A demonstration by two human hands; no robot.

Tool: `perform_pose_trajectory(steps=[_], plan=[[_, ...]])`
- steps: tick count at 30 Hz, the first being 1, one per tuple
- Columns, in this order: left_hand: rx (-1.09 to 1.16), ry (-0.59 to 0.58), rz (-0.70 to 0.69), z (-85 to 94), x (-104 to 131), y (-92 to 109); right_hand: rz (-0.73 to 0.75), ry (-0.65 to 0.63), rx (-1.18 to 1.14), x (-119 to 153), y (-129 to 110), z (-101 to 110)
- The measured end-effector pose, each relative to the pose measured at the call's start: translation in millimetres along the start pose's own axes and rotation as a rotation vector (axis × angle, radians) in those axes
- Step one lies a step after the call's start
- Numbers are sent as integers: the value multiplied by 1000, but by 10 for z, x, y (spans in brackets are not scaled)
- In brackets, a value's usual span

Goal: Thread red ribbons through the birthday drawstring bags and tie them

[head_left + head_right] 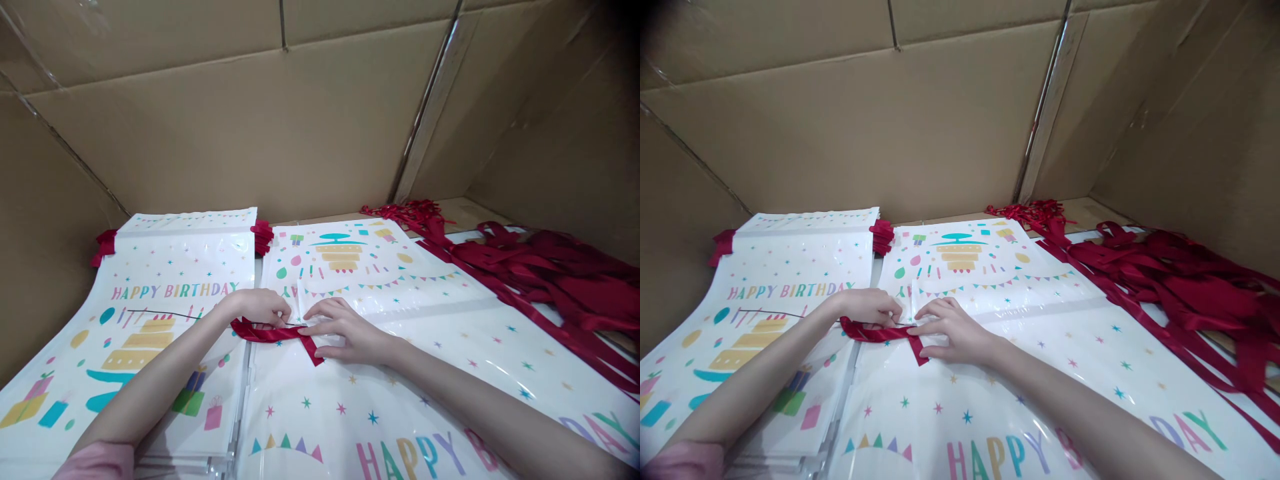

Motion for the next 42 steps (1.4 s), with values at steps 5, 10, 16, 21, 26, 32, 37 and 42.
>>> perform_pose_trajectory(steps=[5, 10, 16, 21, 26, 32, 37, 42], plan=[[-73, 168, -54, 110, -48, 195, -3, 1, 4, 3, -8, 5], [-103, 213, -1, 154, -27, 169, -17, -12, 4, -1, -12, 6], [-117, 127, 154, 147, 72, -109, -18, -9, -8, -1, -8, 7], [-141, 68, 186, 107, 93, -118, -27, -5, -27, 7, -7, 16], [-105, 22, 106, 39, 63, -31, -20, -8, -25, 5, -5, 7], [-64, 40, 25, 75, 32, -15, -20, -5, -15, 1, -1, -6], [-89, 141, -59, 94, -69, 112, -23, -20, -2, -1, -10, 3], [-101, 228, -30, 131, -90, 157, -23, -29, 11, 3, -15, -1]])
Point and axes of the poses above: each hand's wrist, its own x-axis away from the middle knuckle, its own z-axis out of the back of the hand, y = z × x, the point moved 10 cm from there along -x, towards the middle knuckle, and after that the axes turned 11 degrees about -y, right-handed, at the moved point
